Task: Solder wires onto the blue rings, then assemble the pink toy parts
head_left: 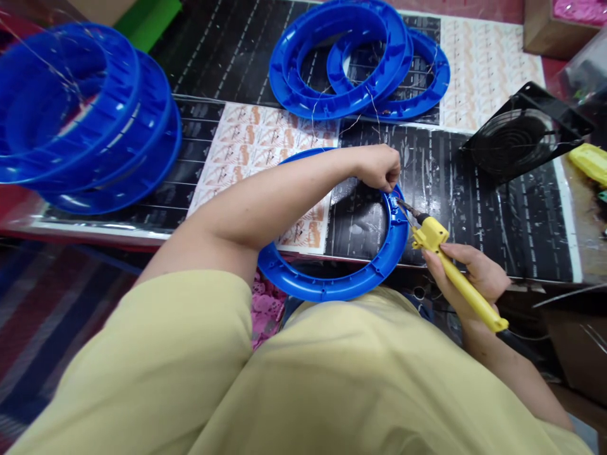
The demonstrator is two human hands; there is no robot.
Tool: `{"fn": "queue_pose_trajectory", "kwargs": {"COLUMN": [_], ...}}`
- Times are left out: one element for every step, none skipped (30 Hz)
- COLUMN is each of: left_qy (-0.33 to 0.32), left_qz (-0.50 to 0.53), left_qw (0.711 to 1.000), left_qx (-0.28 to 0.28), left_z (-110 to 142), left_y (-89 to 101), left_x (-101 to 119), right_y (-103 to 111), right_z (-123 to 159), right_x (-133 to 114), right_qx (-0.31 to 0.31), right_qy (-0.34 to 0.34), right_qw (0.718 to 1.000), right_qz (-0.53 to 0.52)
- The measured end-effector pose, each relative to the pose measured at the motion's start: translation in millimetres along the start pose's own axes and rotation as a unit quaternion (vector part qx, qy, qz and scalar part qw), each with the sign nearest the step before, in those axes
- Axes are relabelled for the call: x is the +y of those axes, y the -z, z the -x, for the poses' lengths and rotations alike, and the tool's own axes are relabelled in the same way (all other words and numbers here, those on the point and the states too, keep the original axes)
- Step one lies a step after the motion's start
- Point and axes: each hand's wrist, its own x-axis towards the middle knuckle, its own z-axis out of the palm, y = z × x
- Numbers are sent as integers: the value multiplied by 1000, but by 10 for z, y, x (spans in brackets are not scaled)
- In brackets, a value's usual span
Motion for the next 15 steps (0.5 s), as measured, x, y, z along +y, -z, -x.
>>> {"fn": "queue_pose_trajectory", "kwargs": {"left_qy": [1, 2, 2, 2, 1, -3, -7, -10, -12, -12, -10, -6, -1, 3, 6], "left_qz": [-1, -4, -8, -12, -15, -18, -19, -21, -23, -25, -27, -29, -30, -29, -27], "left_qw": [1000, 1000, 1000, 1000, 1000, 1000, 1000, 1000, 1000, 1000, 1000, 1000, 1000, 1000, 1000], "left_qx": [0, 0, 1, 2, 5, 8, 10, 11, 12, 11, 9, 7, 6, 5, 4], "left_z": [-1, -4, -7, -10, -13, -17, -19, -21, -21, -20, -16, -10, -4, 2, 7], "left_y": [-1, -2, -4, -7, -9, -12, -14, -15, -14, -11, -5, 2, 10, 17, 22], "left_x": [-1, -2, -4, -8, -12, -16, -19, -19, -16, -8, 3, 18, 35, 50, 60], "right_y": [-9, -20, -32, -44, -54, -61, -64, -62, -56, -47, -36, -25, -14, -4, 3], "right_z": [-4, -5, -3, -2, -2, -5, -12, -22, -37, -54, -72, -89, -105, -118, -128], "right_x": [1, 4, 6, 9, 10, 9, 7, 3, -2, -7, -11, -13, -14, -11, -7], "right_qx": [-3, -4, -3, -4, -7, -7, -7, -7, -9, -14, -21, -29, -35, -36, -31], "right_qy": [1, 3, 4, 4, 4, 5, 8, 12, 16, 19, 23, 26, 25, 22, 20], "right_qw": [1000, 1000, 1000, 1000, 1000, 1000, 1000, 1000, 1000, 999, 999, 999, 999, 999, 999], "right_qz": [-6, -10, -13, -16, -18, -20, -22, -23, -23, -24, -25, -27, -30, -32, -32]}}
